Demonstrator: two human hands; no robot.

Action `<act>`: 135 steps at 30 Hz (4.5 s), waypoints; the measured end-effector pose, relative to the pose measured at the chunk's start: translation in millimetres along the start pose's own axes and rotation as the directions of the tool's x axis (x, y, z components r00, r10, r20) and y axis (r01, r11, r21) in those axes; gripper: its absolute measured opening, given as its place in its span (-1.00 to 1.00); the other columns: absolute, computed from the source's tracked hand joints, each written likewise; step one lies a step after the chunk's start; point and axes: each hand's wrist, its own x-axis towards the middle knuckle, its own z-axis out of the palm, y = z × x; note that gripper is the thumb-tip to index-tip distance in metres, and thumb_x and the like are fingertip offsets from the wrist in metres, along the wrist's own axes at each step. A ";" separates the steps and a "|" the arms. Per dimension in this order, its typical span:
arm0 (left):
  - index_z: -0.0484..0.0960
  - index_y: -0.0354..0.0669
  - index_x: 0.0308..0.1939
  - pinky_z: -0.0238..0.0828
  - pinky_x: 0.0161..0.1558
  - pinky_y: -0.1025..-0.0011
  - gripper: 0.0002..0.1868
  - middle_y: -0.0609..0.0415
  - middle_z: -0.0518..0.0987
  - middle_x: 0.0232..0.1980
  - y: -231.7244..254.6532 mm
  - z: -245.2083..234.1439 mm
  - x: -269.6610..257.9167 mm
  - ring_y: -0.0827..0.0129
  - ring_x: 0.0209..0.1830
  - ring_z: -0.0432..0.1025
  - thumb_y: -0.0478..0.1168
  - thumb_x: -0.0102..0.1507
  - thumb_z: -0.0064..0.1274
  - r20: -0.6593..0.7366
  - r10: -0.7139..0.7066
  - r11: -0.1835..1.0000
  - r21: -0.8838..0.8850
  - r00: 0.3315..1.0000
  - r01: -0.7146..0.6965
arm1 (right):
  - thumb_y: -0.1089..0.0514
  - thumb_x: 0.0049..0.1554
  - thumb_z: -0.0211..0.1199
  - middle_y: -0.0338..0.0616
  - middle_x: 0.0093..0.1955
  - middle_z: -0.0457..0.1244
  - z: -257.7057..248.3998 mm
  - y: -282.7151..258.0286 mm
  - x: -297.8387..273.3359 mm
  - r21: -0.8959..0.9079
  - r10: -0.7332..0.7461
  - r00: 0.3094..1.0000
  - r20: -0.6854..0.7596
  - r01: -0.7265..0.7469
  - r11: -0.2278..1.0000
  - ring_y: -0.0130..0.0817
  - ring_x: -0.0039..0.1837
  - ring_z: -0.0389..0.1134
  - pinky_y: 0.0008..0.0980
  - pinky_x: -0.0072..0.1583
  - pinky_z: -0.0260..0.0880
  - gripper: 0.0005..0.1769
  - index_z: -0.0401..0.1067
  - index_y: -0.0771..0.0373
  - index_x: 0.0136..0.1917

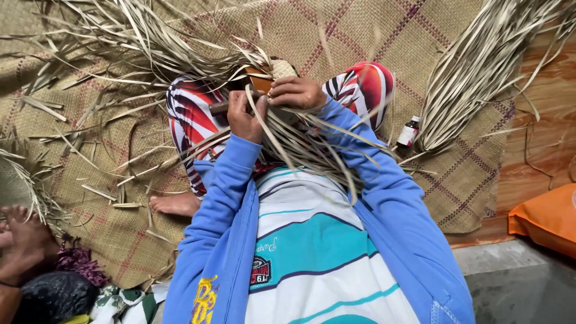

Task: Weaving dried plant fibers to create a basket or mat while sitting on the floor.

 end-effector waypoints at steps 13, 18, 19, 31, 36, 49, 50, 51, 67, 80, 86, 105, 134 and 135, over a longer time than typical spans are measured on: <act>0.62 -0.15 -0.13 0.55 -0.24 0.13 -0.82 0.01 0.36 -0.12 -9.8 4.9 0.5 -0.05 -0.24 0.48 -0.39 0.22 0.25 0.093 0.054 0.965 0.250 0.994 -0.076 | -0.13 0.26 0.41 -0.18 -0.02 0.37 2.7 -3.5 19.9 0.061 0.215 0.963 -0.161 -0.208 0.976 -0.20 -0.03 0.40 -0.32 0.08 0.41 -0.70 0.65 0.11 0.05; 0.58 -0.11 -0.23 0.55 -0.20 0.25 -0.85 0.07 0.36 -0.12 -12.2 11.0 3.4 0.06 -0.24 0.49 -0.31 0.18 0.24 0.046 0.058 0.957 0.282 0.997 -0.068 | -0.15 0.28 0.38 -0.05 0.06 0.37 -14.6 -20.3 19.6 0.122 0.109 0.989 -0.098 -0.097 0.988 -0.09 0.07 0.36 -0.26 0.19 0.38 -0.64 0.64 0.19 -0.01; 0.58 -0.11 -0.23 0.55 -0.20 0.25 -0.85 0.07 0.36 -0.12 -10.0 11.8 3.4 0.06 -0.24 0.49 -0.31 0.18 0.24 0.045 0.055 0.957 0.281 0.997 -0.066 | -0.15 0.28 0.38 -0.05 0.06 0.37 -9.9 -10.6 12.2 0.123 0.111 0.989 -0.096 -0.099 0.988 -0.09 0.07 0.36 -0.26 0.19 0.38 -0.64 0.64 0.19 -0.01; 0.62 -0.19 -0.27 0.37 0.20 0.11 -0.85 0.01 0.45 0.05 -5.5 18.1 20.5 -0.01 0.13 0.37 -0.38 0.08 0.15 0.067 0.180 0.932 0.306 0.981 -0.192 | 0.07 0.25 0.47 0.05 -0.02 0.37 -14.7 -1.0 9.8 0.124 0.246 0.964 -0.098 -0.233 0.965 -0.04 -0.03 0.38 -0.20 0.10 0.41 -0.78 0.62 0.27 0.00; 0.63 -0.06 -0.20 0.38 0.21 0.07 -0.71 0.06 0.40 0.07 -22.4 27.3 18.5 -0.02 0.14 0.35 -0.32 0.00 0.22 0.040 0.119 0.930 0.347 0.992 -0.126 | -0.04 0.18 0.55 -0.01 -0.03 0.38 -20.2 -2.4 11.1 0.305 0.406 0.912 -0.053 -0.372 0.877 -0.15 -0.01 0.38 -0.25 0.14 0.38 -0.65 0.64 0.28 0.01; 0.70 0.01 -0.30 0.27 0.27 0.16 -0.73 0.20 0.38 -0.04 -24.5 29.5 29.6 0.10 0.11 0.28 -0.33 -0.07 0.16 0.081 0.109 0.908 0.398 0.991 -0.132 | 0.06 0.26 0.45 -0.02 -0.02 0.36 -28.7 7.5 3.4 0.277 0.375 0.926 -0.036 -0.352 0.894 -0.20 -0.06 0.42 -0.33 -0.06 0.46 -0.76 0.59 0.28 -0.11; 0.68 0.07 -0.29 0.32 0.23 0.13 -0.72 0.19 0.36 -0.04 -25.6 31.9 30.1 0.07 0.11 0.27 -0.29 -0.08 0.24 0.077 0.084 0.886 0.451 0.993 -0.110 | 0.02 0.27 0.43 0.08 0.05 0.33 -31.8 2.2 4.7 0.313 0.407 0.913 -0.013 -0.383 0.869 -0.12 0.01 0.41 -0.28 0.03 0.47 -0.69 0.56 0.34 -0.01; 0.65 0.13 -0.28 0.36 0.19 0.10 -0.69 0.18 0.34 -0.03 -26.5 34.5 28.4 0.04 0.12 0.26 -0.25 -0.09 0.31 0.075 0.056 0.861 0.501 0.996 -0.086 | -0.02 0.29 0.41 0.18 0.11 0.31 -34.7 -4.9 4.0 0.347 0.442 0.897 0.010 -0.418 0.840 -0.04 0.09 0.40 -0.22 0.12 0.47 -0.60 0.53 0.41 0.09; 0.76 0.05 -0.24 0.30 -0.61 0.60 -0.50 0.19 0.67 -0.27 -91.2 -26.9 112.2 0.60 -0.61 0.16 -0.66 0.02 0.03 0.113 -0.333 0.913 0.285 0.936 0.291 | -0.02 0.29 0.32 -0.07 -0.28 0.33 -107.0 -126.2 -261.1 0.935 0.761 0.637 0.121 -0.330 0.128 -0.14 -0.11 0.46 -0.19 -0.05 0.53 -0.74 0.51 0.22 -0.01; 0.48 -0.37 -0.04 0.48 -0.56 0.49 -0.90 -0.11 0.49 -0.26 -97.5 -131.2 182.8 0.30 -0.49 0.43 -0.37 0.40 -0.04 -0.081 -0.883 0.333 -0.801 0.462 0.498 | -0.11 0.13 0.50 -0.43 -0.37 0.20 -180.7 -198.3 -265.6 0.938 0.984 -0.048 -0.170 -0.314 0.146 -0.59 -0.43 0.22 -0.52 -0.29 0.49 -0.29 0.36 0.14 0.44; 0.26 -0.46 0.19 0.82 -0.07 0.11 -0.49 -0.46 0.48 0.11 -93.8 -173.5 177.2 -0.23 -0.04 0.64 -0.20 0.29 0.05 -0.146 -0.806 0.390 -0.859 0.573 0.330 | 0.18 -0.05 0.60 0.31 0.72 -0.27 -174.4 -171.5 -189.2 -0.151 0.651 -0.431 -0.625 -0.751 -0.643 0.17 0.71 -0.23 0.28 0.58 -0.22 0.43 -0.45 0.17 0.70; 0.36 -0.03 -0.21 0.40 -0.24 0.06 -0.64 -0.01 0.49 -0.35 3.5 -13.7 -11.5 -0.01 -0.33 0.50 0.11 0.46 0.01 0.199 -0.403 0.914 0.124 0.893 0.385 | 0.04 0.06 0.49 -0.30 -0.27 0.25 3.1 0.0 32.6 -0.492 0.385 0.914 -0.130 -0.396 0.775 -0.25 -0.20 0.39 -0.30 -0.08 0.44 -0.88 0.56 0.00 -0.19; 0.46 -0.02 -0.02 0.47 -0.12 0.03 -0.79 -0.02 0.64 -0.30 -44.4 -51.7 -7.9 -0.02 -0.26 0.55 -0.03 0.57 -0.17 0.547 -0.283 0.954 0.074 0.788 0.291 | 0.12 0.28 0.24 -0.19 -0.06 0.31 44.9 -128.4 94.9 -0.208 0.142 0.989 -0.044 -0.148 0.967 -0.23 -0.07 0.37 -0.32 0.05 0.46 -0.81 0.58 0.11 0.13; 0.41 0.10 -0.07 0.54 -0.21 0.15 -0.82 0.19 0.67 -0.41 -30.1 -54.1 -7.4 0.12 -0.38 0.60 -0.01 0.57 -0.20 0.478 -0.270 0.963 0.153 0.836 0.223 | 0.12 0.25 0.26 -0.24 -0.05 0.31 30.7 -108.9 87.2 -0.408 0.177 0.981 -0.079 -0.194 0.892 -0.27 -0.06 0.37 -0.29 0.08 0.44 -0.82 0.59 0.06 0.11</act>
